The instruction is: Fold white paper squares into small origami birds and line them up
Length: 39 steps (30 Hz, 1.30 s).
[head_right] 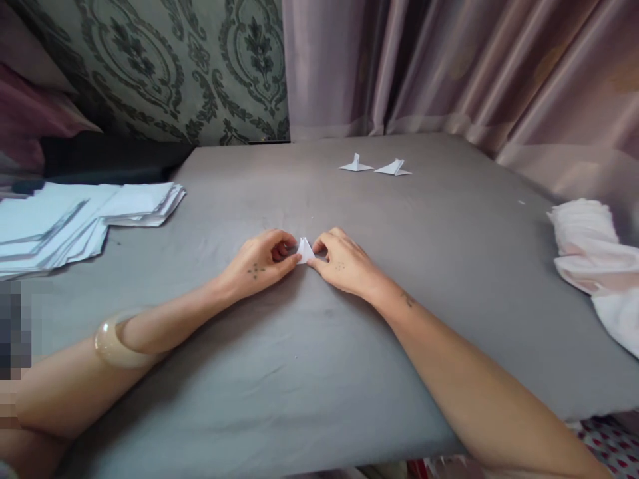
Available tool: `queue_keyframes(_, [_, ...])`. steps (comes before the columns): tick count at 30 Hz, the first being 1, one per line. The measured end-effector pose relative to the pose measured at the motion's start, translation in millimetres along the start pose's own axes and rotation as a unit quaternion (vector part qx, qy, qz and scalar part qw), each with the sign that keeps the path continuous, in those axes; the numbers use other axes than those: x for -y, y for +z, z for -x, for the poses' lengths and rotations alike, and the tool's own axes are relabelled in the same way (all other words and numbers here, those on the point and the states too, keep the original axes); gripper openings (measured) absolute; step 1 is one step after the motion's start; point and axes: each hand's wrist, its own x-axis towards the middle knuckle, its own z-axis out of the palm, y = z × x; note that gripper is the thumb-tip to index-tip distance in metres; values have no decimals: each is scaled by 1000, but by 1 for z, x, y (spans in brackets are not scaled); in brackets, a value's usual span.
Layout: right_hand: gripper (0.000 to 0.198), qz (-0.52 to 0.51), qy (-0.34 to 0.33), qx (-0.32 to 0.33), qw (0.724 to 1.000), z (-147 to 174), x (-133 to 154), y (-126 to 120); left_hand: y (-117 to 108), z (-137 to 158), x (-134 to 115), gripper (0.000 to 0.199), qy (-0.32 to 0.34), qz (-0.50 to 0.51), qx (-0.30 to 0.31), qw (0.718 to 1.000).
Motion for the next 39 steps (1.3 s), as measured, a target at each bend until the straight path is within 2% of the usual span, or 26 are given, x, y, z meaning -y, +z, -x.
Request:
queue_keyframes(3, [16, -15, -9, -6, 1000, 0, 1, 3, 2, -4, 7, 23, -42, 59, 9, 997])
queue_keyframes(6, [14, -39, -28, -28, 998, -2, 1, 8, 3, -7, 11, 21, -73, 118, 20, 990])
queue_keyframes(9, [9, -59, -60, -65, 994, -4, 0, 13, 2, -8, 10, 15, -65, 148, -6, 987])
queue_keyframes(12, [3, -63, -93, -88, 990, -4, 0, 17, 0, -8, 7, 7, -14, 114, -40, 993])
queue_keyframes(15, [7, -49, -115, -91, 988, -4, 1, 17, -2, -7, 5, 11, 22, 85, -48, 995])
queue_keyframes(21, [1, -45, -94, -116, 988, -3, 5, 16, -2, -7, 7, 18, -1, 105, -33, 994])
queue_keyframes(25, [10, -55, -54, -109, 991, -4, 5, 16, -2, -7, 8, 17, 4, 115, -27, 993])
queue_keyframes(28, [15, -69, -48, -99, 992, -6, 3, 17, -1, -8, 10, 19, 10, 120, -21, 993])
queue_keyframes(31, [6, -36, -61, -87, 994, -10, 2, 18, 1, -11, 13, 16, 15, 91, -1, 996])
queue_keyframes(35, [14, 28, -62, -80, 994, -16, 2, 19, 2, -18, 19, 11, 37, 28, 24, 999])
queue_keyframes(39, [15, 34, -79, -56, 995, -17, 2, 17, 2, -19, 18, 14, 46, 3, 21, 999])
